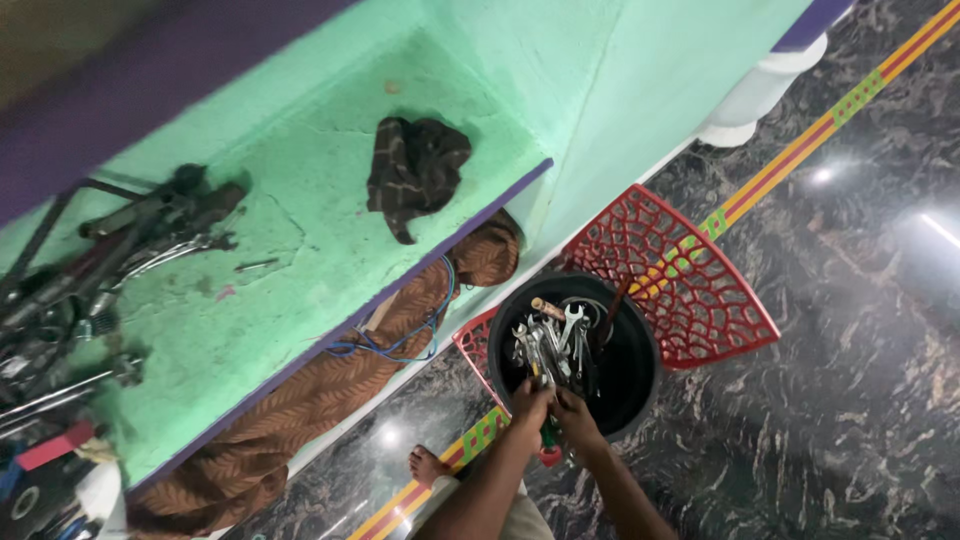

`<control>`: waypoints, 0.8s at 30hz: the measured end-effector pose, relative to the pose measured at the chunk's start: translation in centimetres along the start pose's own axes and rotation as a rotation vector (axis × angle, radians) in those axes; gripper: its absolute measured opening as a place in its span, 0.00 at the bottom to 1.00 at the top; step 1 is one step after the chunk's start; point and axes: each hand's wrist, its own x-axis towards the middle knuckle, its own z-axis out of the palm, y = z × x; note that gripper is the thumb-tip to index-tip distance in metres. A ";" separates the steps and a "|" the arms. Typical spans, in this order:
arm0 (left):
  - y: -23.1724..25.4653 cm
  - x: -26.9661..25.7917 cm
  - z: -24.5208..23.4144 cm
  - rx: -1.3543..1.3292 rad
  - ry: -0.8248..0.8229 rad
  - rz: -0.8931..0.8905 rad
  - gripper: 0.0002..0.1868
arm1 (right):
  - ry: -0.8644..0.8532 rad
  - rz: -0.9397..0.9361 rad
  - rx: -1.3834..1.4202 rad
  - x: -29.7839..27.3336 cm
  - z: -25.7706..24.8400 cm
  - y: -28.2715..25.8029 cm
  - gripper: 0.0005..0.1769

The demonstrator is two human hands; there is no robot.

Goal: The person sorts through various mechanical parts and tools on a low shelf, picking up items, placing small metal components into a black bucket, and moving larger parts between the shelf and the floor.

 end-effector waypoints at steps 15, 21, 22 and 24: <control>-2.5 8.2 -1.3 -0.153 0.252 0.010 0.26 | -0.034 -0.192 -0.195 11.2 -2.1 3.2 0.19; -2.5 9.1 -2.0 -0.222 0.229 0.133 0.30 | -0.031 -0.427 -0.187 11.2 -0.3 4.3 0.29; -2.6 9.0 -2.2 -0.201 0.222 0.144 0.31 | 0.053 -0.649 -0.330 11.2 -0.3 4.4 0.27; -2.4 8.8 -2.5 -0.182 0.212 0.158 0.31 | 0.137 -0.876 -0.475 11.0 -0.3 4.1 0.24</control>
